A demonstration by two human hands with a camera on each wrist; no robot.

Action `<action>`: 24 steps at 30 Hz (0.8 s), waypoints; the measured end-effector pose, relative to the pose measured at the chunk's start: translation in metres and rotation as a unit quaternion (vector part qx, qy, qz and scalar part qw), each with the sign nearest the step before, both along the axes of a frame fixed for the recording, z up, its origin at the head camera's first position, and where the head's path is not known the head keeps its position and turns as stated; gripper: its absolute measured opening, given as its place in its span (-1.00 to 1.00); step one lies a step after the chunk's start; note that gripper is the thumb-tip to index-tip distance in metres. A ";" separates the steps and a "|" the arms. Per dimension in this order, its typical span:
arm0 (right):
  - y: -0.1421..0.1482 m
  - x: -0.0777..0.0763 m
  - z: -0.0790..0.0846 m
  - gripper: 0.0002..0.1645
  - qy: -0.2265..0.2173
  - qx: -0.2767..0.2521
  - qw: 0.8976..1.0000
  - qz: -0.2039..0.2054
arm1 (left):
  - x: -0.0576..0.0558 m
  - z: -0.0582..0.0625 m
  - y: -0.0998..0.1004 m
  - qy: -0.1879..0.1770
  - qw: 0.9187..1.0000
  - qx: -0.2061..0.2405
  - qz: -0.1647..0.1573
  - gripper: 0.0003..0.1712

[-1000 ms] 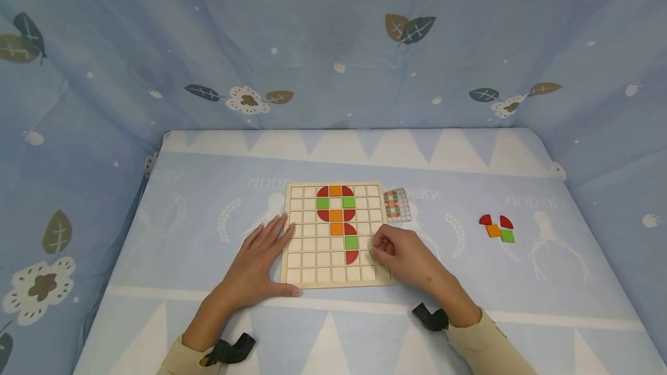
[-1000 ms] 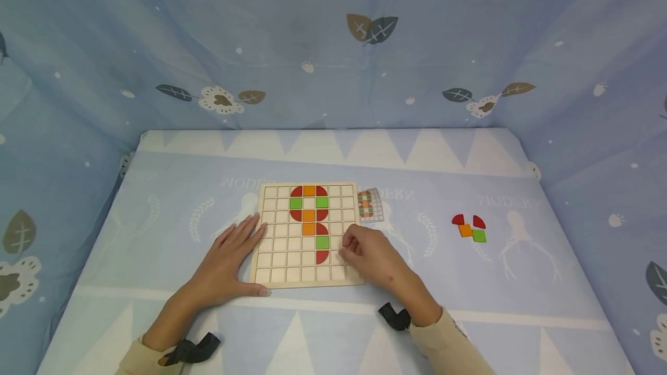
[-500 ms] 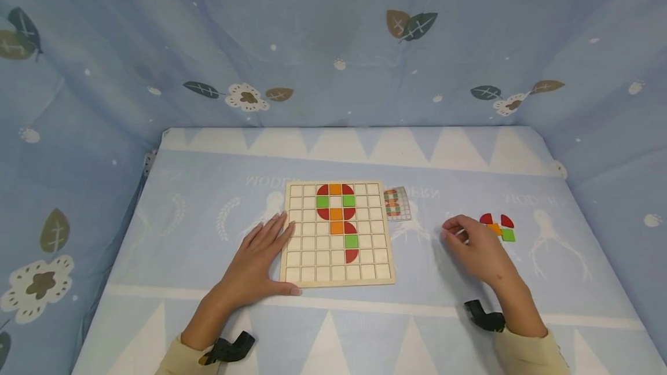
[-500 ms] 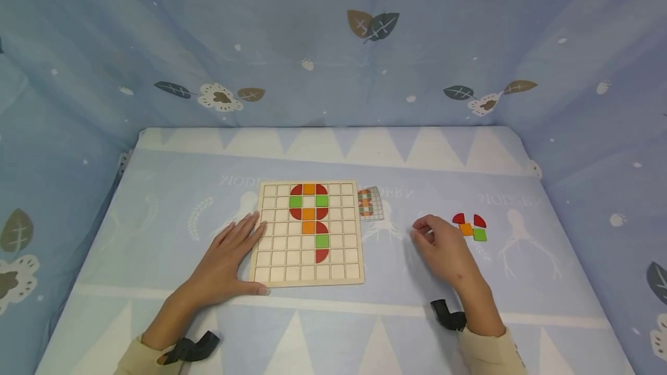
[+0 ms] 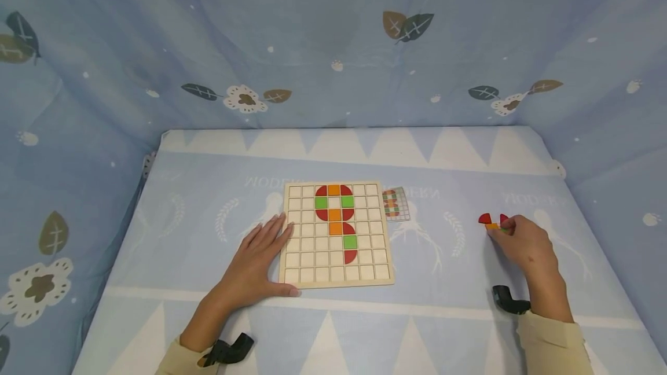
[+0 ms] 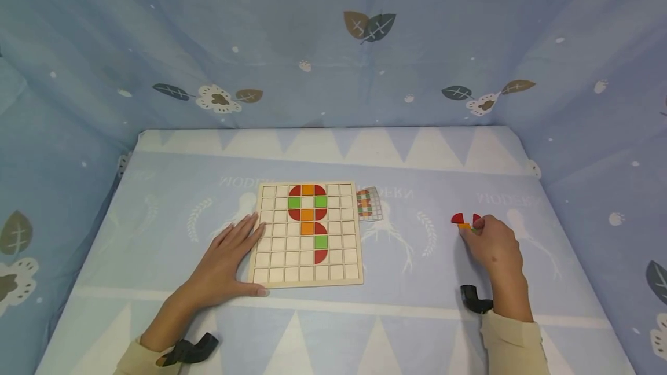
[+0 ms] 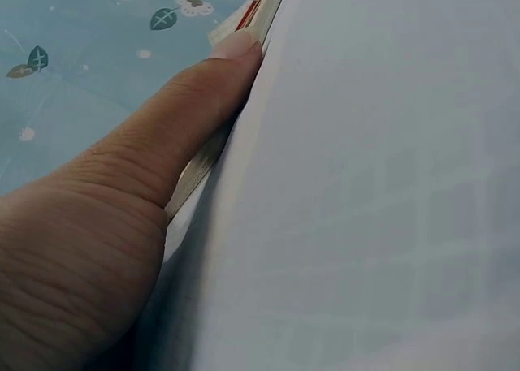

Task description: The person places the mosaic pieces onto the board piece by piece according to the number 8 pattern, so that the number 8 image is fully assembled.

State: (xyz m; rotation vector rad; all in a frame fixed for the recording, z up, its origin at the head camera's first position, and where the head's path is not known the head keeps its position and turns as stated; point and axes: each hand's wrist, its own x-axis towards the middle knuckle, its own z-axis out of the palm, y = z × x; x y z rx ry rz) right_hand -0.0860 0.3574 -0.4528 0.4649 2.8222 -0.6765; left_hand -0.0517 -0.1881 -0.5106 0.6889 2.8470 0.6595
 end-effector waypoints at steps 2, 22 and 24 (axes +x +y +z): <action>0.002 0.000 -0.001 -0.52 -0.003 0.000 1.000 -0.008 | 0.000 0.000 0.000 -0.001 1.000 -0.001 0.000 0.57; -0.003 0.006 -0.007 -0.66 0.012 -0.053 0.997 -0.053 | 0.000 -0.003 -0.002 0.006 1.000 0.005 -0.004 0.57; -0.004 0.008 -0.007 -0.67 0.019 -0.051 0.997 -0.053 | 0.000 -0.003 -0.002 0.009 1.000 0.007 -0.005 0.57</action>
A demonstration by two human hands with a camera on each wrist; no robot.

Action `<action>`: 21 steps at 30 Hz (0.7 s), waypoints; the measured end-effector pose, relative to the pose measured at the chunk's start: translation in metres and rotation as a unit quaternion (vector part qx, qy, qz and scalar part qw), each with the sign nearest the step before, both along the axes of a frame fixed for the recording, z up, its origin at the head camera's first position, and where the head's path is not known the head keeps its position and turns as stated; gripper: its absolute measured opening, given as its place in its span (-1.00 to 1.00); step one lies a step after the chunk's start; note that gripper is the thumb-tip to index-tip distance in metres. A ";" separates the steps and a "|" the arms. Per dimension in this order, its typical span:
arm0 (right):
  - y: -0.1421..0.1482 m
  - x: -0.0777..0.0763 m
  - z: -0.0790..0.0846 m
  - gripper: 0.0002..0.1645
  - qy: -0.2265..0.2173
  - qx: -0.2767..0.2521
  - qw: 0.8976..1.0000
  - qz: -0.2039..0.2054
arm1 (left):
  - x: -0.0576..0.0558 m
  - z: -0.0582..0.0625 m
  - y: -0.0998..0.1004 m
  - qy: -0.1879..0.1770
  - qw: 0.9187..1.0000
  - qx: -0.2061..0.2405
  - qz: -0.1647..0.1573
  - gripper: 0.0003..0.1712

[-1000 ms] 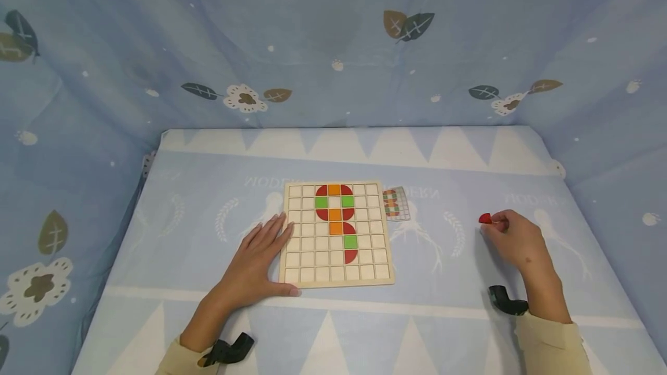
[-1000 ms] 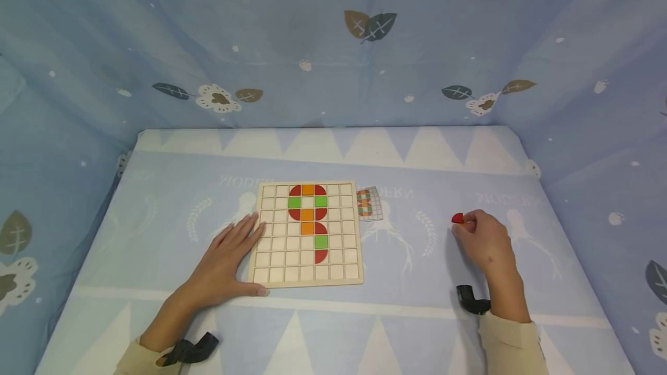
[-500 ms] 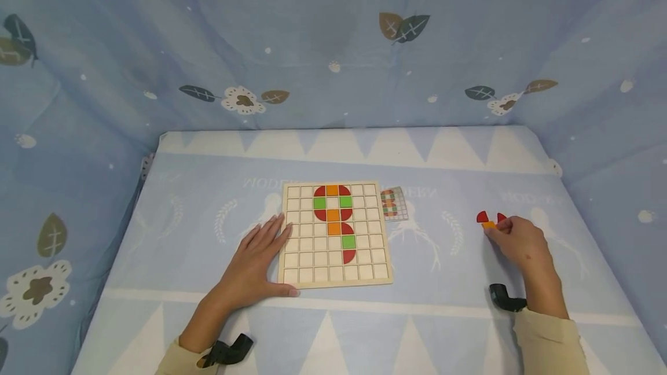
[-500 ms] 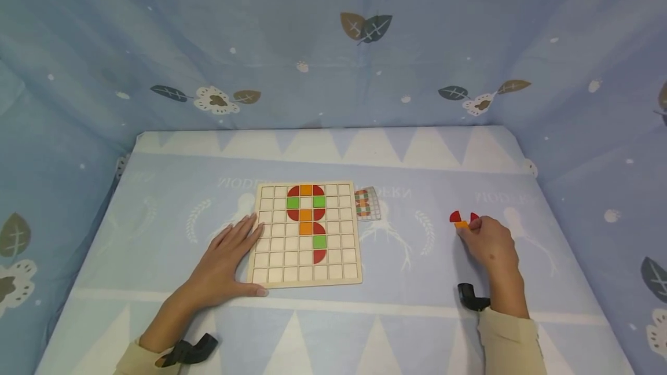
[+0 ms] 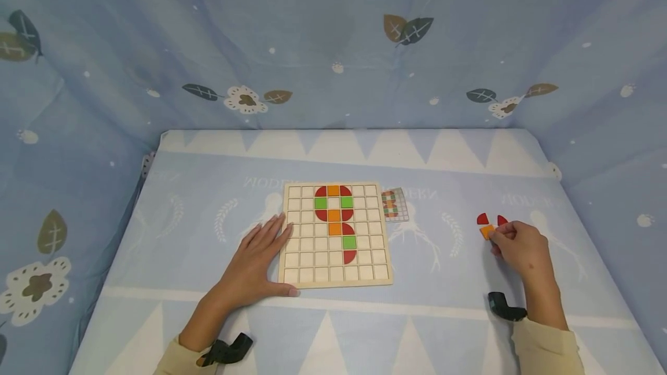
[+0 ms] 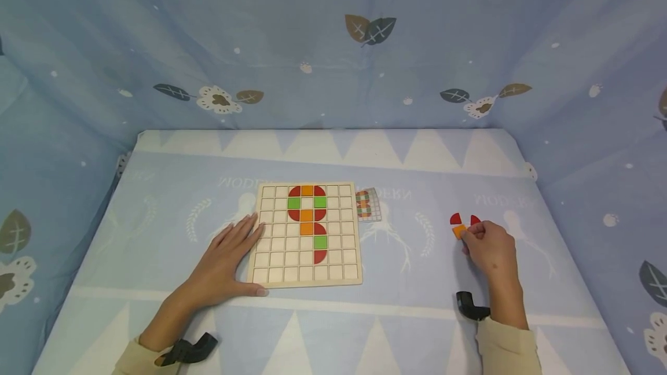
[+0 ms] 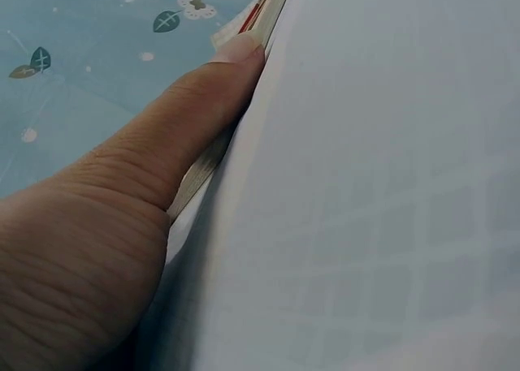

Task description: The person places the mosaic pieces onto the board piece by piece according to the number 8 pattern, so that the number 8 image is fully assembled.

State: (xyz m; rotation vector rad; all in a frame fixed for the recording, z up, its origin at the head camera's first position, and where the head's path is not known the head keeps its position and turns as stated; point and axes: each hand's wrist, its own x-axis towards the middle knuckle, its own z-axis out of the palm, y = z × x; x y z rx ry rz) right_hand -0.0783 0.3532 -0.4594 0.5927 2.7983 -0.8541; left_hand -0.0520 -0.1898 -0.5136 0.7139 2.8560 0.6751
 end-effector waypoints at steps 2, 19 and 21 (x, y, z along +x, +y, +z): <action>-0.002 0.001 0.002 -0.66 0.012 0.002 1.000 0.001 | 0.000 0.000 0.000 0.001 1.000 0.001 0.000 0.57; -0.110 -0.004 0.040 -0.88 0.131 -0.092 0.968 0.193 | 0.000 0.001 0.000 -0.010 1.000 -0.016 0.005 0.57; -0.132 -0.008 0.040 -0.91 0.114 -0.108 0.961 0.226 | 0.000 0.001 0.000 -0.009 1.000 -0.014 0.003 0.56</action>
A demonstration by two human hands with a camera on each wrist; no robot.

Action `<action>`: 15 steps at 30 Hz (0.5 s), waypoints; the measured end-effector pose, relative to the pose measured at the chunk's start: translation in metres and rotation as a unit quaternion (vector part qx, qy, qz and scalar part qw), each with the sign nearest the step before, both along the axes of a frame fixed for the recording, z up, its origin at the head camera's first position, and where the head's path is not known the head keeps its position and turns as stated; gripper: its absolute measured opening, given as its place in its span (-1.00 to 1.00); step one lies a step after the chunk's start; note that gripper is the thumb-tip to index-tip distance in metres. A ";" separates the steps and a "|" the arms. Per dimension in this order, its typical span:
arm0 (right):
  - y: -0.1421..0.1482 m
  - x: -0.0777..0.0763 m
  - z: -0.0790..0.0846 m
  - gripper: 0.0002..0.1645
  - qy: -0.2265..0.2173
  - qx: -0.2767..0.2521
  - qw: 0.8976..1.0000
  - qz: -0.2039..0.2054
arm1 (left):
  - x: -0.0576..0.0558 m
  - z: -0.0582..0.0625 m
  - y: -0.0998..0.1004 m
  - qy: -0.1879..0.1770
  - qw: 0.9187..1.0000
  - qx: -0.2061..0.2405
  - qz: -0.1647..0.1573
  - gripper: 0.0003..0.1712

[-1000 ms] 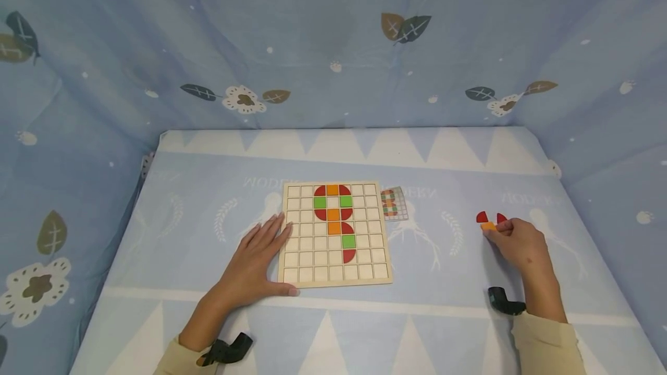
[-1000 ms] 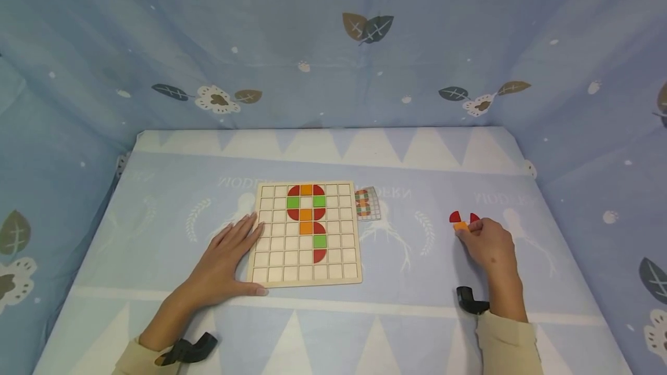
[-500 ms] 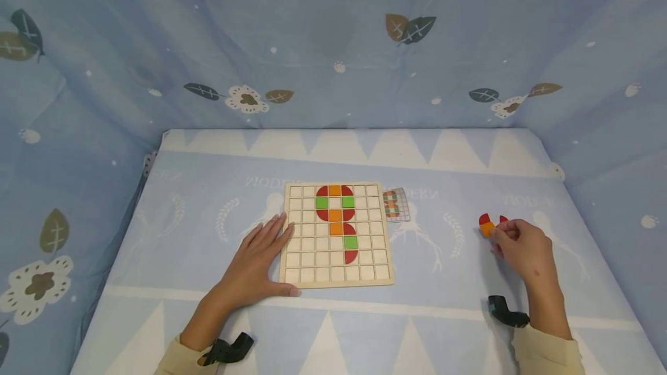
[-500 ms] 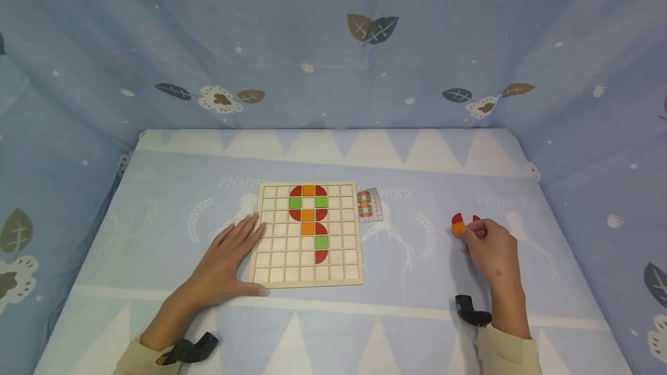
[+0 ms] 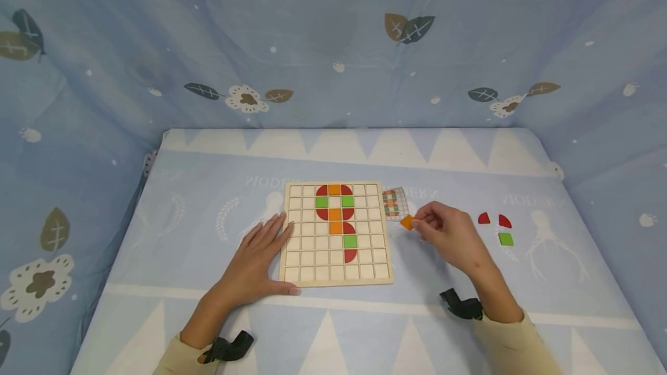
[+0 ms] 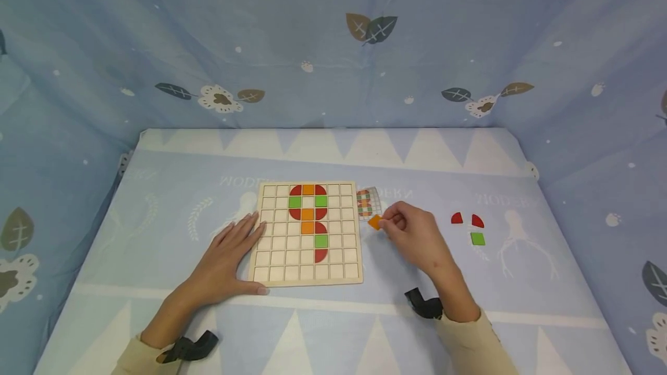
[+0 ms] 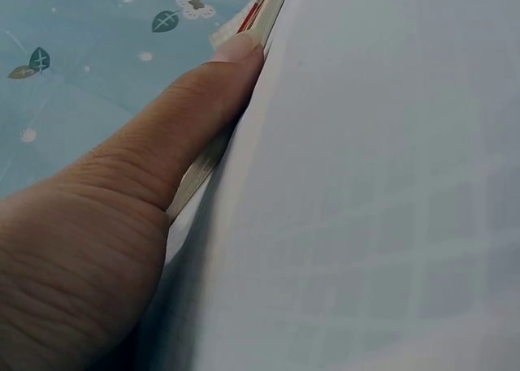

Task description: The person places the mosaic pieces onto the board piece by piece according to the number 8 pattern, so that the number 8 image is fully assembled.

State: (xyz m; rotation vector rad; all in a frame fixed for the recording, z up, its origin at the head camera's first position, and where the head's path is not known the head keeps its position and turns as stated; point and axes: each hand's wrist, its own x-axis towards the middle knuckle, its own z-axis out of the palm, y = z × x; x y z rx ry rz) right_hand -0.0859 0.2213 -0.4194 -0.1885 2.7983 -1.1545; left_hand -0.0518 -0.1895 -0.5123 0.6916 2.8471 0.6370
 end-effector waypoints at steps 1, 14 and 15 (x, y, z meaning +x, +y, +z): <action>-0.011 -0.002 0.000 -0.92 -0.007 -0.005 1.000 0.021 | 0.000 0.000 0.000 0.001 1.000 0.000 -0.001 0.56; -0.101 -0.007 -0.026 -0.83 -0.035 0.010 0.980 0.197 | 0.001 0.000 0.000 0.002 1.000 0.010 -0.001 0.54; -0.103 -0.007 -0.028 -0.82 -0.035 0.014 0.979 0.202 | 0.001 0.001 0.000 0.002 1.000 0.010 0.000 0.54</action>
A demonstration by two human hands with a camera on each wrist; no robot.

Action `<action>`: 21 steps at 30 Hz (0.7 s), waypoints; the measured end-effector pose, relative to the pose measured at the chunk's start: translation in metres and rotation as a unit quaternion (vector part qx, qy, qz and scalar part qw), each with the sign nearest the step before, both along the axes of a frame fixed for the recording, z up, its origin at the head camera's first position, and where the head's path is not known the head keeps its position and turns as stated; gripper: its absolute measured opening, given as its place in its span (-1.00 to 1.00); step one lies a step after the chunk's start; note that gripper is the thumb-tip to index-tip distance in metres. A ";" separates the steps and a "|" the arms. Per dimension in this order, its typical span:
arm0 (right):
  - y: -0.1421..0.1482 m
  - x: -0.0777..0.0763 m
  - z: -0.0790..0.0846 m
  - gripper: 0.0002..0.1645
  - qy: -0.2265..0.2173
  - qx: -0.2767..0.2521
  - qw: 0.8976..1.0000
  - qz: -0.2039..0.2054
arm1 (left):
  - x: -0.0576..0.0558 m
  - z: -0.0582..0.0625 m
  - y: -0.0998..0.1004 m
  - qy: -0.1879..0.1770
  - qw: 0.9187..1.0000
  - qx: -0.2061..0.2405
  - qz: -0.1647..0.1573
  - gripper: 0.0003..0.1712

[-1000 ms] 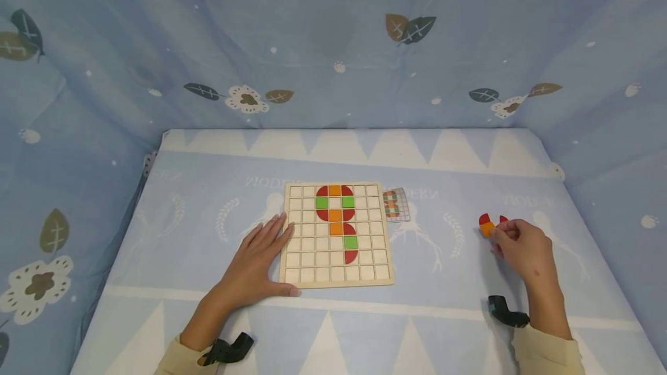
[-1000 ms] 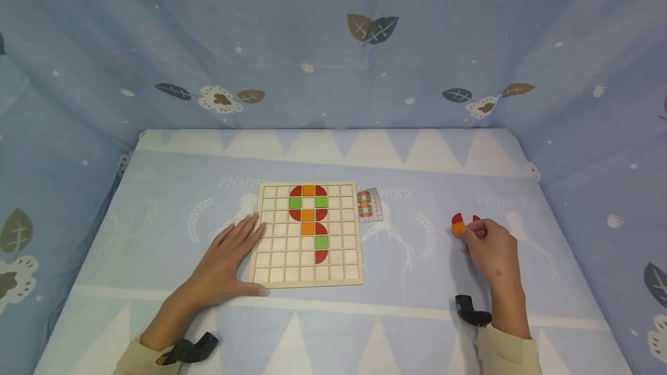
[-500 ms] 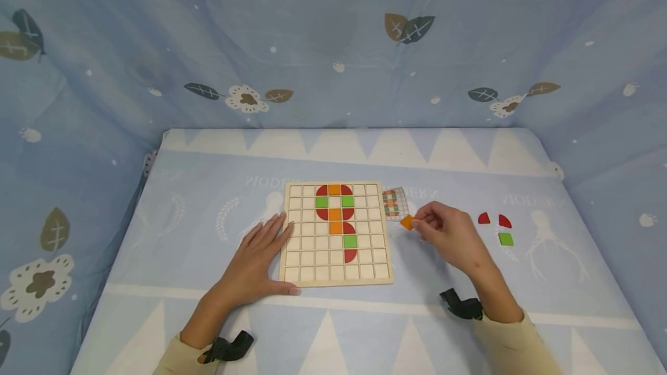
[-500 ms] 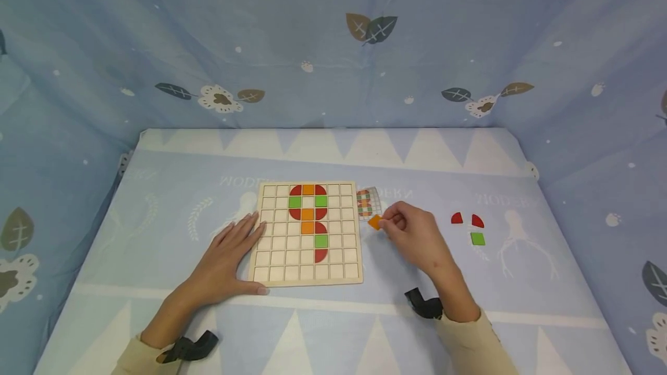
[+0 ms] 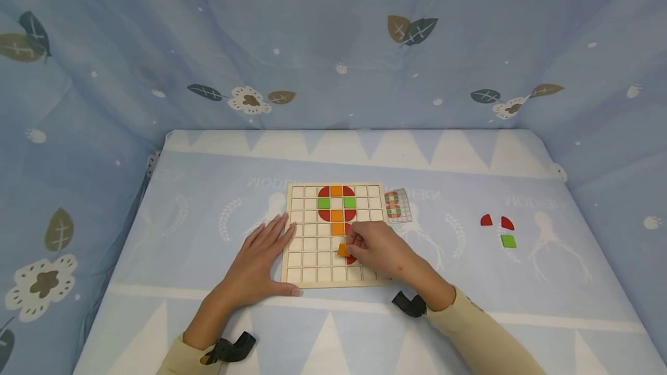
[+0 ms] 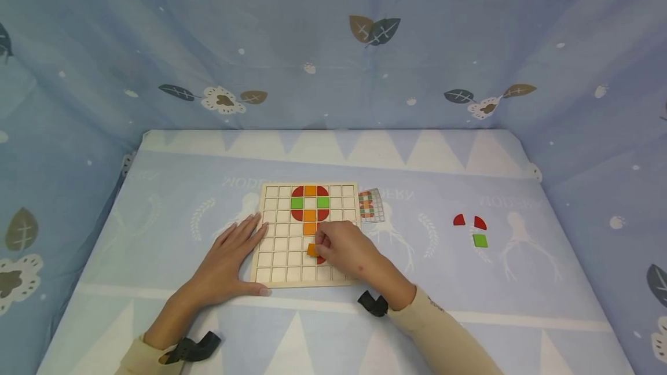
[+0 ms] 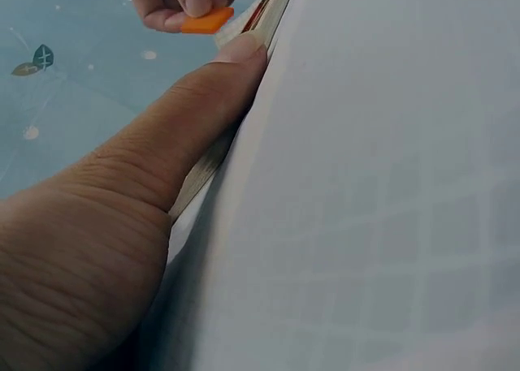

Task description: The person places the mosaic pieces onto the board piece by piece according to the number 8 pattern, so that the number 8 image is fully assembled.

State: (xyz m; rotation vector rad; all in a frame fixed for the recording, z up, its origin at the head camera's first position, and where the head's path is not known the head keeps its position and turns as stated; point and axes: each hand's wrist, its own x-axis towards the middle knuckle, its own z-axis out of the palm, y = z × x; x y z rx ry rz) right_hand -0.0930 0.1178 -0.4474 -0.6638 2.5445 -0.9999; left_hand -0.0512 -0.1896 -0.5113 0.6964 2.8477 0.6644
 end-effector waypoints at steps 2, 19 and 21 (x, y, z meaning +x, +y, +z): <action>-0.004 -0.001 -0.004 -0.81 0.000 0.008 1.000 0.008 | 0.000 0.001 0.000 0.000 1.000 0.000 0.002 0.55; -0.019 0.000 -0.012 -0.79 0.011 0.062 0.998 0.031 | 0.000 -0.002 0.000 0.013 1.000 -0.005 0.006 0.55; -0.020 0.001 -0.013 -0.79 0.010 0.063 0.998 0.023 | 0.000 -0.002 0.000 0.008 1.000 -0.009 0.007 0.55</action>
